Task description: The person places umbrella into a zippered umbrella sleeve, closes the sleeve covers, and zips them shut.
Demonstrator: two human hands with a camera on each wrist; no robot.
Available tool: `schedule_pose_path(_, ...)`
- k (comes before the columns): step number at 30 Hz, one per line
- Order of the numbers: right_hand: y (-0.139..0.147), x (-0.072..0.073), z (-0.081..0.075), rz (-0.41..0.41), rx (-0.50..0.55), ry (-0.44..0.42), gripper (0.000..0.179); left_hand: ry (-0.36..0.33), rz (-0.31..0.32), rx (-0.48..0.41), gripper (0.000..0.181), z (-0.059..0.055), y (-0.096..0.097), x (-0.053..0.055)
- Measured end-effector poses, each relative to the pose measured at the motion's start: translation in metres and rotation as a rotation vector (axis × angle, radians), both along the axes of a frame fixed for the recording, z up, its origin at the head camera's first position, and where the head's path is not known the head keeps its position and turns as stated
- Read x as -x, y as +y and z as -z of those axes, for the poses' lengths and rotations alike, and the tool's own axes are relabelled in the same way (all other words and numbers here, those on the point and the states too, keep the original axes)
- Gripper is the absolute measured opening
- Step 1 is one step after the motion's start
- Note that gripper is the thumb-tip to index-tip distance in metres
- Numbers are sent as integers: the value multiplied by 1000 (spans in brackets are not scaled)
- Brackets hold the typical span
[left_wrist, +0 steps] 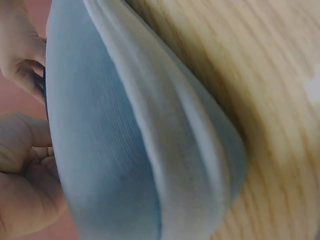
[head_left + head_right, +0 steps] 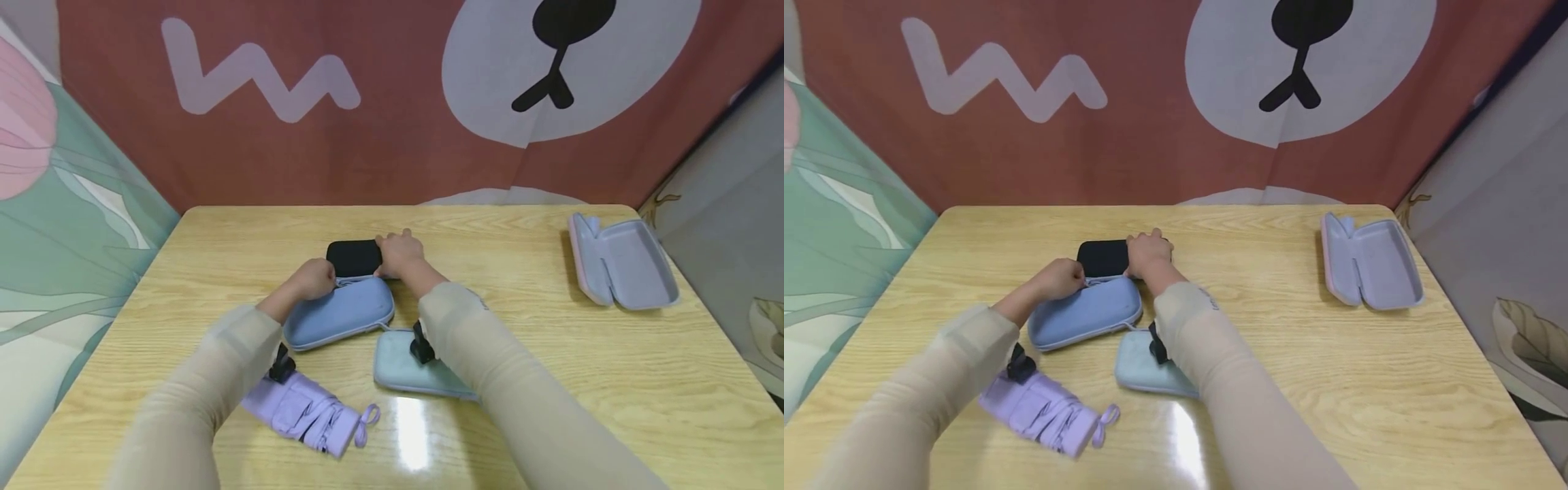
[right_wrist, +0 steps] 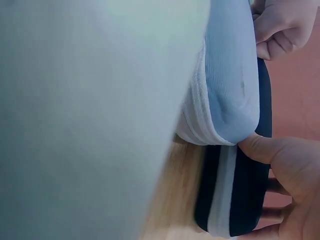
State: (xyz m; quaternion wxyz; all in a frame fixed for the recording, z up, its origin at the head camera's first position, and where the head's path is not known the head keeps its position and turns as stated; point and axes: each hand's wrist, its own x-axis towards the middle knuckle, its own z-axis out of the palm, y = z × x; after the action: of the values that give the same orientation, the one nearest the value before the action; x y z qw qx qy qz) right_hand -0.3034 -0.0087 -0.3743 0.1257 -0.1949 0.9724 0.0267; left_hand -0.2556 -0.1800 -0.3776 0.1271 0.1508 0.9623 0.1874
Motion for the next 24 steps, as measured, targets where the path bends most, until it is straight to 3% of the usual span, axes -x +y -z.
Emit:
schedule_pose_path(5,3,-3,1,22,41,-10,75,-1,9,38,36,-2,3,0)
schedule_pose_path(11,11,-6,3,-11,138,-45,74,-151,14,80,21,-6,3,-1)
schedule_pose_path(16,23,-7,5,-62,219,-89,69,-232,28,77,29,-11,-2,-11)
schedule_pose_path(21,37,-10,3,-57,298,-144,65,-225,57,85,41,-14,-6,-26)
schedule_pose_path(24,46,-12,1,-51,311,-162,65,-184,95,83,49,-15,-6,-37)
